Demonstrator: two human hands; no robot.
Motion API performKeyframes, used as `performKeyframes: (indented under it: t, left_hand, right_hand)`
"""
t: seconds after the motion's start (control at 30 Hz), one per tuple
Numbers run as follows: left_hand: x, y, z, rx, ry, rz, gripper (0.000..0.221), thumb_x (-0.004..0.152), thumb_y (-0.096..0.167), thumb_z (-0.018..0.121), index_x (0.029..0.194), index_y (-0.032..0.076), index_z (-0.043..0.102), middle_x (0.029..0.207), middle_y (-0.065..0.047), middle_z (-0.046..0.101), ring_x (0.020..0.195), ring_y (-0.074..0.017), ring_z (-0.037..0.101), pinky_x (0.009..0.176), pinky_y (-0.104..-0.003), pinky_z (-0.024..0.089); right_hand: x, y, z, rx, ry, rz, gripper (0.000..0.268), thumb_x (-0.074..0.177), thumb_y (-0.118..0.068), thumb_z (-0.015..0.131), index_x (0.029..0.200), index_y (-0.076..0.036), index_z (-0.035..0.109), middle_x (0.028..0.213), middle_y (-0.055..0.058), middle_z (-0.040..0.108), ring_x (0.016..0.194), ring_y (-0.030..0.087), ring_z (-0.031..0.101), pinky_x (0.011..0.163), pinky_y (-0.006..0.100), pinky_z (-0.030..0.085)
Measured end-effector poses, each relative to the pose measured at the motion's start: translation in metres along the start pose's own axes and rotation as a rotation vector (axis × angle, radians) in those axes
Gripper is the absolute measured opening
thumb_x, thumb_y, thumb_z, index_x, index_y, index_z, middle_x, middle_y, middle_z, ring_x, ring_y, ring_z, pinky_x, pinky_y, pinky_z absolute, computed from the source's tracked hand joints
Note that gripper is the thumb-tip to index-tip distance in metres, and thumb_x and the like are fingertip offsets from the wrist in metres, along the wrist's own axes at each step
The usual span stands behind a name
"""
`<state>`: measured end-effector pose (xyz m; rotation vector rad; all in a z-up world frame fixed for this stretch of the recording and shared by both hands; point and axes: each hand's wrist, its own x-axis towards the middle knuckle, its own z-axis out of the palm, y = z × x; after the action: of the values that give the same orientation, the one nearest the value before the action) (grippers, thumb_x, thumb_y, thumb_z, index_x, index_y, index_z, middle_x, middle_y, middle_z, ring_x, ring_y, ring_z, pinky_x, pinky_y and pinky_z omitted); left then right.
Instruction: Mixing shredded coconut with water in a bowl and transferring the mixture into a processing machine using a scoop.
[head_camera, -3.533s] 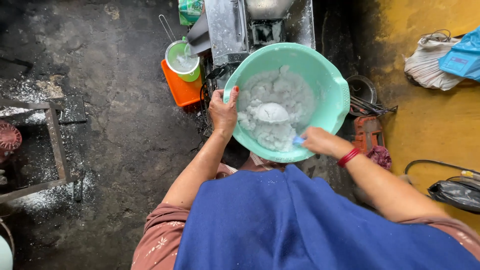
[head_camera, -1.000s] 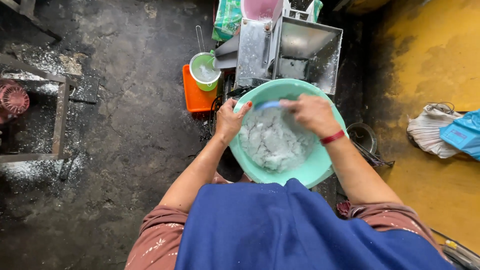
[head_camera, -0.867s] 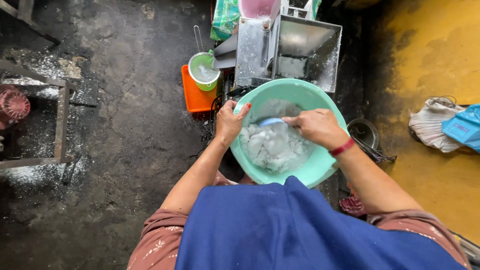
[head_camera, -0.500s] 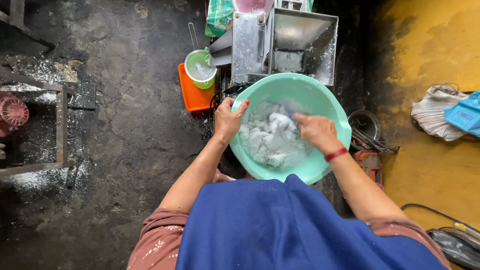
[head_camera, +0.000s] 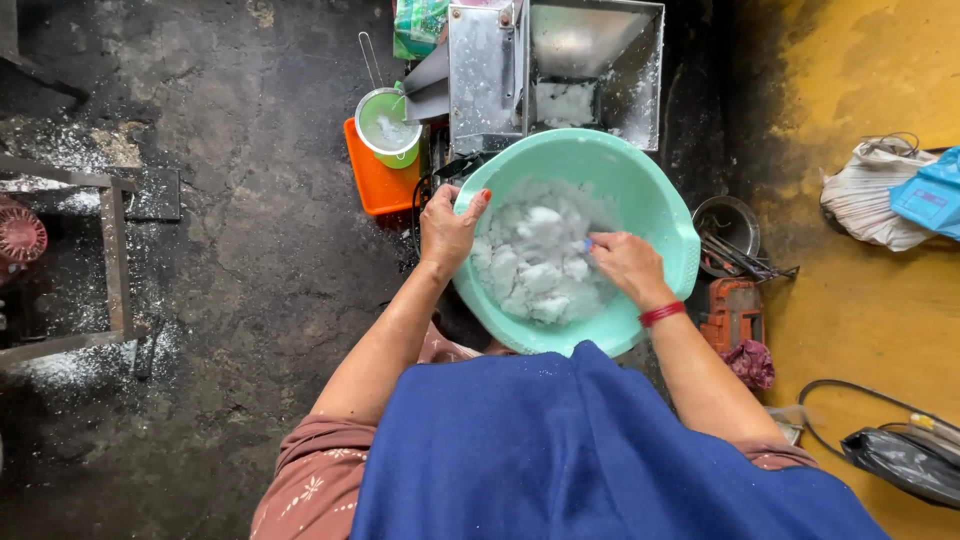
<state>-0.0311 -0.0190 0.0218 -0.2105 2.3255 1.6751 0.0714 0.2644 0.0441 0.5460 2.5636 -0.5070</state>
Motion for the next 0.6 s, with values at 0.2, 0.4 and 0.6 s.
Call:
performKeyframes:
  t: [0.2,0.4,0.6]
  left_hand:
    - [-0.002,0.005,-0.002,0.008,0.016,-0.004,0.052,0.083,0.056,0.078,0.091,0.006,0.068,0.077,-0.02,0.066,0.08,-0.0375,0.07,0.074,-0.048,0.053]
    - [-0.004,0.002,-0.001,-0.018,0.009,-0.014,0.053,0.084,0.057,0.077,0.093,0.006,0.068,0.079,-0.02,0.067,0.08,-0.0369,0.07,0.075,-0.047,0.054]
    - [-0.005,0.002,-0.001,0.001,0.011,-0.027,0.056,0.083,0.059,0.077,0.095,0.005,0.068,0.081,-0.022,0.067,0.084,-0.0395,0.071,0.075,-0.048,0.054]
  right_hand:
    - [-0.011,-0.014,-0.021,0.318,-0.031,0.125,0.041,0.08,-0.044,0.065,0.121,-0.044,0.071,0.109,-0.003,0.074,0.099,0.025,0.071,0.093,0.042,0.054]
    - [-0.035,-0.027,-0.093,0.102,0.01,0.055,0.038,0.087,-0.046,0.061,0.123,-0.041,0.07,0.12,0.001,0.073,0.114,0.037,0.064,0.098,0.051,0.05]
    - [-0.01,-0.027,-0.156,0.068,0.195,-0.008,0.039,0.084,-0.042,0.062,0.123,-0.042,0.071,0.106,0.004,0.074,0.104,0.041,0.066,0.088,0.057,0.052]
